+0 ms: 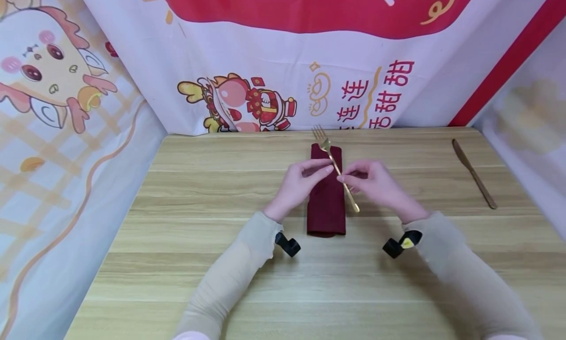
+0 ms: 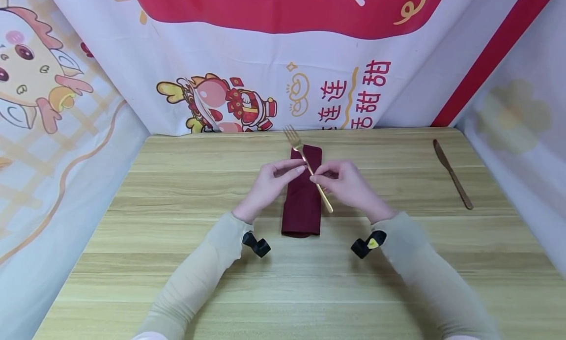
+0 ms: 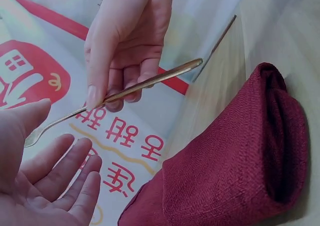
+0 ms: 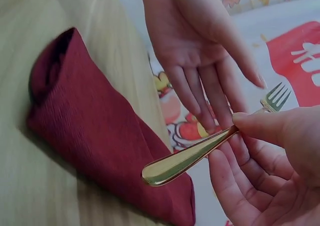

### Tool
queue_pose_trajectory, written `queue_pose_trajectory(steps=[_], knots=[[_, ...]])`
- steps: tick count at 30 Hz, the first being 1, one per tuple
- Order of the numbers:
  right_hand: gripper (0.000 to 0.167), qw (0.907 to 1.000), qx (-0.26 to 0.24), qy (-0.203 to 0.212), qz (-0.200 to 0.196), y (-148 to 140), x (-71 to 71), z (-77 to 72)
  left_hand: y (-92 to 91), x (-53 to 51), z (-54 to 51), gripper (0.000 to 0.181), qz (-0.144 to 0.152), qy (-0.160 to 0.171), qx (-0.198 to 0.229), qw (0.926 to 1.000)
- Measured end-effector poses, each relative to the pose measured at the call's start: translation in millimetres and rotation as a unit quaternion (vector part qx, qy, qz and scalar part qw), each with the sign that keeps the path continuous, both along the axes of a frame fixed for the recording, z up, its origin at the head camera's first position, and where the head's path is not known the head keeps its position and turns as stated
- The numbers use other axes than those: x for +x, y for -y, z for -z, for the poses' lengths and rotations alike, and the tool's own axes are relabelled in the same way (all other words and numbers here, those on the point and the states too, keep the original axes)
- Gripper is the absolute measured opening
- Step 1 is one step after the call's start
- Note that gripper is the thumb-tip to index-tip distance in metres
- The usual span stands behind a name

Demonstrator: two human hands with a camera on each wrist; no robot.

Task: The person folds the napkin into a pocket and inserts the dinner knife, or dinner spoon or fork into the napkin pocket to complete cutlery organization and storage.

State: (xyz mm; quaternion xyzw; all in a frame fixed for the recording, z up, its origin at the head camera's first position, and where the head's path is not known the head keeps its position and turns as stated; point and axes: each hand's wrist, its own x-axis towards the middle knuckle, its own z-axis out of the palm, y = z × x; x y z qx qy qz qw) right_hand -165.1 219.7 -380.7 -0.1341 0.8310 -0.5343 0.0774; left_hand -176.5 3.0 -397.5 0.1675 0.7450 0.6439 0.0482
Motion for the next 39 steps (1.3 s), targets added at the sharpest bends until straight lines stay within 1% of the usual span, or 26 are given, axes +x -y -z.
queue_pose_trajectory(steps=[5,8,12,16,18,20,22,25,27,29,31,34,36,38,39], knots=[[0.017,0.9994,-0.033,-0.001,-0.008,20.9,0.6,9.5,1.7,-1.3,0.9,0.029,-0.045,0.008,0.017,0.9988],[0.015,0.9991,-0.041,-0.004,-0.007,29.4,0.3,13.3,2.3,-2.3,2.0,0.023,-0.066,-0.001,0.025,0.9975],[0.014,0.9991,-0.040,-0.014,0.001,35.4,0.4,15.5,2.8,-3.0,2.0,0.019,-0.080,-0.011,0.029,0.9963],[0.014,0.9987,-0.038,-0.033,0.000,37.4,1.8,15.0,4.4,-4.2,0.7,0.019,-0.075,-0.002,0.050,0.9959],[0.015,0.9982,-0.032,-0.049,-0.009,37.2,2.7,14.7,7.1,-6.0,-1.0,0.020,-0.073,0.002,0.068,0.9950],[0.018,0.9972,-0.015,-0.069,-0.021,35.3,3.8,15.5,11.9,-9.0,-3.8,0.020,-0.075,0.002,0.083,0.9937],[0.025,0.9952,0.008,-0.089,-0.040,31.8,5.6,17.2,18.3,-12.9,-7.0,0.020,-0.083,-0.002,0.095,0.9920],[0.039,0.9886,0.060,-0.119,-0.070,25.0,10.5,21.9,29.3,-18.0,-13.1,0.020,-0.103,-0.008,0.093,0.9903],[0.049,0.9807,0.103,-0.139,-0.091,21.0,15.6,25.7,36.0,-21.0,-16.6,0.021,-0.112,-0.009,0.086,0.9899],[0.056,0.9688,0.151,-0.159,-0.116,19.3,21.9,30.1,41.9,-23.4,-19.3,0.023,-0.117,-0.010,0.078,0.9900],[0.062,0.9534,0.195,-0.175,-0.149,19.4,29.7,35.0,46.1,-25.9,-20.7,0.023,-0.121,-0.009,0.074,0.9899],[0.067,0.9249,0.249,-0.200,-0.206,23.2,42.1,43.1,49.6,-29.5,-20.8,0.024,-0.122,-0.005,0.070,0.9900],[0.069,0.9074,0.277,-0.207,-0.239,25.4,48.5,49.9,50.2,-31.8,-19.8,0.023,-0.124,-0.002,0.069,0.9899],[0.072,0.8945,0.300,-0.207,-0.259,27.8,52.5,56.3,49.9,-33.8,-18.4,0.023,-0.123,0.001,0.069,0.9901],[0.073,0.8896,0.309,-0.204,-0.267,28.8,53.7,59.1,49.4,-34.5,-17.5,0.023,-0.121,0.003,0.070,0.9901]])
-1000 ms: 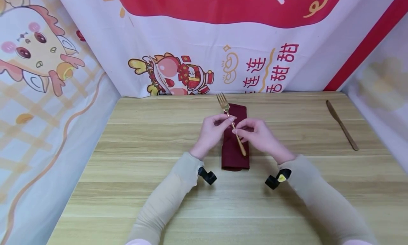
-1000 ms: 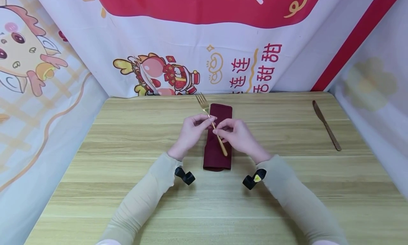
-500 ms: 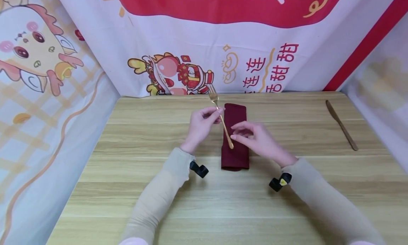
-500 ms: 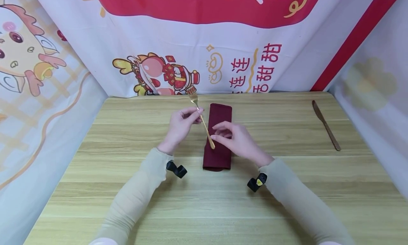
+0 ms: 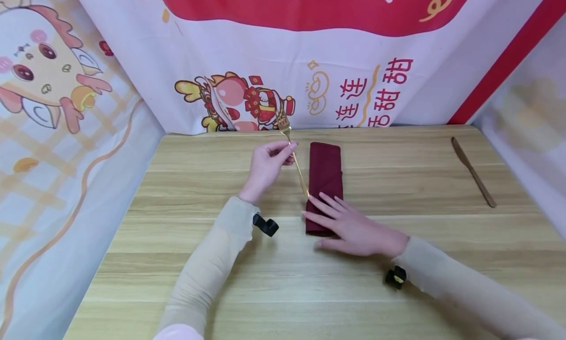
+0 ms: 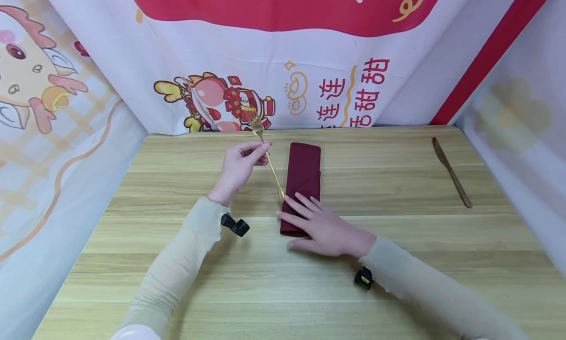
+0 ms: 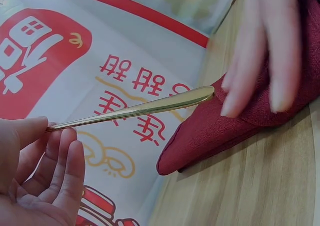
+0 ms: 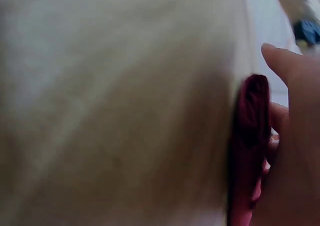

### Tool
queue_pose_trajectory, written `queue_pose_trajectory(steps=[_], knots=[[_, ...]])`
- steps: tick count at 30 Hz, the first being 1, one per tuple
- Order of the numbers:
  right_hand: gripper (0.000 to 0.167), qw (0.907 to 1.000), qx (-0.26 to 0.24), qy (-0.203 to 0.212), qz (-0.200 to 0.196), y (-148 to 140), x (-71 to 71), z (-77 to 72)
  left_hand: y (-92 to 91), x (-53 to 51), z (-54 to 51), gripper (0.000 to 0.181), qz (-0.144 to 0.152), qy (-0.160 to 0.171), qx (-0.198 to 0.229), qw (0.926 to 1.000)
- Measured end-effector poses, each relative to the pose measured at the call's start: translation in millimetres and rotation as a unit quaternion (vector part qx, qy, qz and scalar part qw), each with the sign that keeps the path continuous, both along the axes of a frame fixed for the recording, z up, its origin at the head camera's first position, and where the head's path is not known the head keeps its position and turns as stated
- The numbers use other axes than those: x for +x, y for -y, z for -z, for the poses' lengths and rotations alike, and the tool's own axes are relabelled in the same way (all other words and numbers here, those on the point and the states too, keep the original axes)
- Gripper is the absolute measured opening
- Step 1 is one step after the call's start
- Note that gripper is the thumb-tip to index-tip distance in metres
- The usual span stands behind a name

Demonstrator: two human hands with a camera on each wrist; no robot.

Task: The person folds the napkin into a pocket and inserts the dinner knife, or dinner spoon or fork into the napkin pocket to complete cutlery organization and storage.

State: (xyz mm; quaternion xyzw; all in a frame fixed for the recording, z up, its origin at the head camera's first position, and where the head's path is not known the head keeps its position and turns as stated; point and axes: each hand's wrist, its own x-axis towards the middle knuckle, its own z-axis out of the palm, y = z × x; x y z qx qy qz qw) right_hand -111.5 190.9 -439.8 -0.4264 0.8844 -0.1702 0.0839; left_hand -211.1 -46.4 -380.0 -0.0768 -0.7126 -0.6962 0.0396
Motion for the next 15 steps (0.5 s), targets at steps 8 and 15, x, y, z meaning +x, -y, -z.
queue_pose_trajectory(steps=[8,15], knots=[[0.086,0.9988,0.041,-0.004,-0.026,1.8,5.2,6.1,-4.4,-3.9,6.7,0.024,0.016,0.014,0.011,0.9997],[0.092,0.9980,0.032,-0.023,-0.049,-1.4,8.3,5.4,-11.2,-12.6,16.8,0.022,0.032,0.016,-0.001,0.9994]])
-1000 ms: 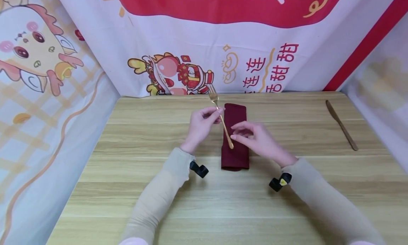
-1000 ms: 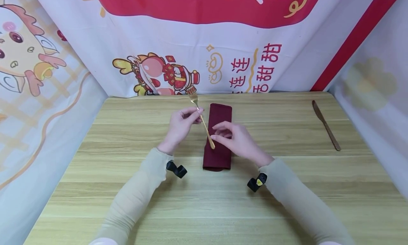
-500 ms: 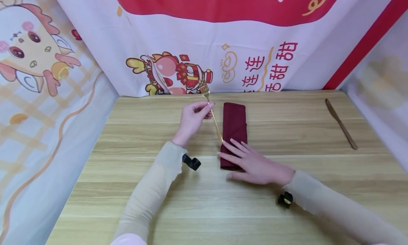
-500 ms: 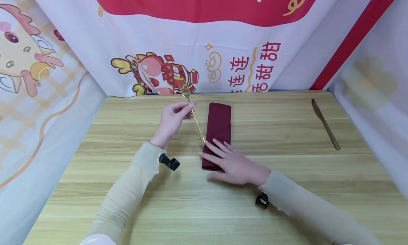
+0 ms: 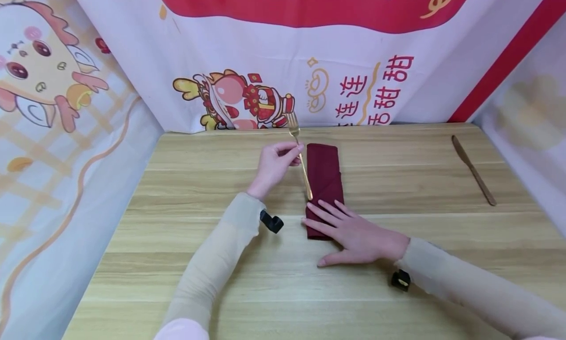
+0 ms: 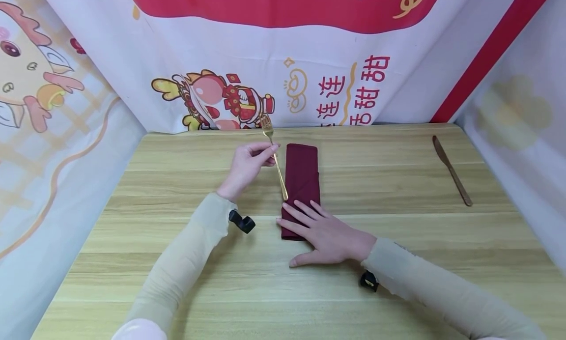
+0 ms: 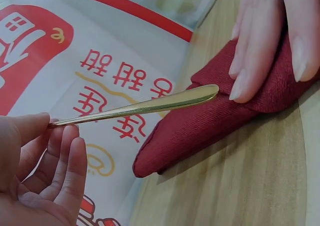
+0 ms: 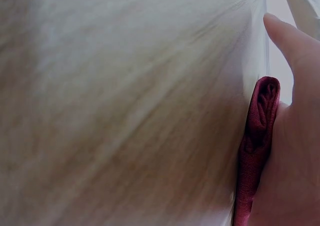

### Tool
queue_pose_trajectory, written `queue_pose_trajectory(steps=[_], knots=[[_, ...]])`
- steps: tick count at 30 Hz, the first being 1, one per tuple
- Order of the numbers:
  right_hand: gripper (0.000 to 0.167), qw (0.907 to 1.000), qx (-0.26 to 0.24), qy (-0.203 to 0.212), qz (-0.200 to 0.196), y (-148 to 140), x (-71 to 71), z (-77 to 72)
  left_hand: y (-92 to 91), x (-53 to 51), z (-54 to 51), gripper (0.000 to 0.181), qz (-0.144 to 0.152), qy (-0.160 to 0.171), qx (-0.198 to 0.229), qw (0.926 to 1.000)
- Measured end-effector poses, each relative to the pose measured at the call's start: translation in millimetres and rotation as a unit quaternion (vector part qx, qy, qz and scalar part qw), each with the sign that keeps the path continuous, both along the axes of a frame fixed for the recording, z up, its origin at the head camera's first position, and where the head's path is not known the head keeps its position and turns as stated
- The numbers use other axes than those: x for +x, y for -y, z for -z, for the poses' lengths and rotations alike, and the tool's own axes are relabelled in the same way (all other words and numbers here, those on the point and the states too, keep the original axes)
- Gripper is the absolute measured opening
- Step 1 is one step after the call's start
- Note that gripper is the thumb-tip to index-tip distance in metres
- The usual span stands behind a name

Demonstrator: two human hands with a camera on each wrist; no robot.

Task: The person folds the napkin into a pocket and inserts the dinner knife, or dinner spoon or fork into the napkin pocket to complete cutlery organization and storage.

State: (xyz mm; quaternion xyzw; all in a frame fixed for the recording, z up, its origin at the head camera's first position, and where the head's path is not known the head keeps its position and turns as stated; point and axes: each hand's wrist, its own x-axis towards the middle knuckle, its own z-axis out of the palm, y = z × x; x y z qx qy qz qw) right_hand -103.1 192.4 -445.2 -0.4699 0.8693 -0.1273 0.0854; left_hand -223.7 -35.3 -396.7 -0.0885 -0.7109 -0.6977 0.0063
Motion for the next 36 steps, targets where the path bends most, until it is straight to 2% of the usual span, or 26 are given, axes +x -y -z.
queue_pose_trajectory(steps=[13,19,27,36], knots=[[0.095,0.9996,0.004,0.024,0.011,0.6,1.3,1.8,-11.0,-16.7,16.2,0.022,0.016,0.008,-0.046,0.9988],[0.095,0.9999,0.003,0.009,0.007,0.4,0.8,2.9,-12.3,-21.6,22.3,0.021,0.011,0.015,-0.063,0.9978],[0.095,0.9999,-0.004,0.008,0.004,0.3,0.1,4.4,-15.7,-20.8,33.0,0.021,0.020,0.033,-0.074,0.9966],[0.096,0.9999,-0.005,0.007,0.007,-0.7,0.3,4.2,-17.9,-11.3,38.8,0.025,0.033,0.072,-0.062,0.9949]])
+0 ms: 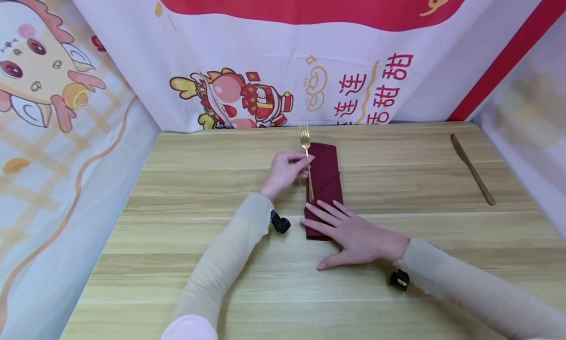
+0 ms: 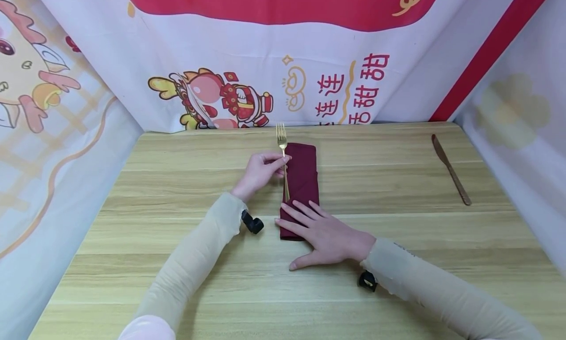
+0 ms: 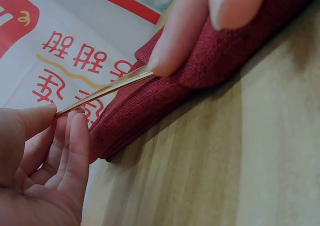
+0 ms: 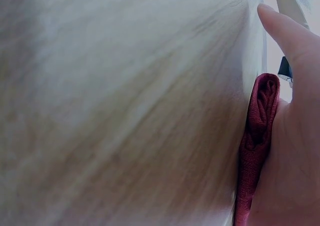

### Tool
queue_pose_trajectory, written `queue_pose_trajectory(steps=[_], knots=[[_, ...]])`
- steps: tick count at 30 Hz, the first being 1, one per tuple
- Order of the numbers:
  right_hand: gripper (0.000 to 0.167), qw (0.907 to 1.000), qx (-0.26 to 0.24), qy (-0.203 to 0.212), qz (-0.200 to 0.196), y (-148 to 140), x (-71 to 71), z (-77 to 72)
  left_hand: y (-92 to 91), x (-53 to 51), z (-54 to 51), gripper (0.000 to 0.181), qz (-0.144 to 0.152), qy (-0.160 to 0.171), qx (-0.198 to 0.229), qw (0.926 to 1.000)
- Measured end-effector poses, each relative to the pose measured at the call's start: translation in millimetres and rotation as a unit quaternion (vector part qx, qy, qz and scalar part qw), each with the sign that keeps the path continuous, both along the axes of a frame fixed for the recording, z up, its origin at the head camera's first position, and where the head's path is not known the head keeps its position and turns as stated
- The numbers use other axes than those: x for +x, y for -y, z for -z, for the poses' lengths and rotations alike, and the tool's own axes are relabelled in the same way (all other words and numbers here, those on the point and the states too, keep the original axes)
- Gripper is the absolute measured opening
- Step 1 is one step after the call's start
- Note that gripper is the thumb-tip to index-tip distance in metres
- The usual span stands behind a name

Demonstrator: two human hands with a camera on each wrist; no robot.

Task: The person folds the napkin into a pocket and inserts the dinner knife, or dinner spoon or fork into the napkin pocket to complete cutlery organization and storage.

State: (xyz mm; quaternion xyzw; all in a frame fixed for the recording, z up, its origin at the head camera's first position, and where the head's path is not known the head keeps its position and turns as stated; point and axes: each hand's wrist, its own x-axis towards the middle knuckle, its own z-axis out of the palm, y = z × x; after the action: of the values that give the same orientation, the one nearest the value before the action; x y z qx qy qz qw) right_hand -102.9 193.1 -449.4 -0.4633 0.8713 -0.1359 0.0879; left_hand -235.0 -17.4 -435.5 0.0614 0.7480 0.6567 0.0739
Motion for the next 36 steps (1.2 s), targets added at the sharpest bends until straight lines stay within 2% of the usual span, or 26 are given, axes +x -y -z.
queue_pose_trajectory(steps=[5,13,17,21,29,36], knots=[[0.096,1.0000,0.003,-0.004,-0.002,1.3,-0.1,0.5,2.1,2.9,1.6,0.027,0.011,0.027,0.007,0.9995],[0.095,0.9996,0.018,0.020,0.000,2.8,0.2,-1.9,0.2,9.1,5.3,0.027,0.038,0.066,0.004,0.9971],[0.094,0.9997,0.012,0.022,0.000,2.1,1.2,-2.4,-0.7,13.3,6.6,0.026,0.062,0.086,-0.002,0.9943],[0.094,0.9998,0.010,0.019,-0.001,2.1,1.7,-4.3,0.3,15.6,9.2,0.025,0.083,0.093,-0.012,0.9922],[0.096,0.9998,0.012,0.013,0.006,1.4,5.8,-8.7,6.7,9.9,18.2,0.026,0.081,0.097,-0.005,0.9919],[0.094,0.9997,0.011,0.021,-0.008,2.2,14.0,-9.0,10.2,7.4,17.3,0.023,0.071,0.098,0.008,0.9926]])
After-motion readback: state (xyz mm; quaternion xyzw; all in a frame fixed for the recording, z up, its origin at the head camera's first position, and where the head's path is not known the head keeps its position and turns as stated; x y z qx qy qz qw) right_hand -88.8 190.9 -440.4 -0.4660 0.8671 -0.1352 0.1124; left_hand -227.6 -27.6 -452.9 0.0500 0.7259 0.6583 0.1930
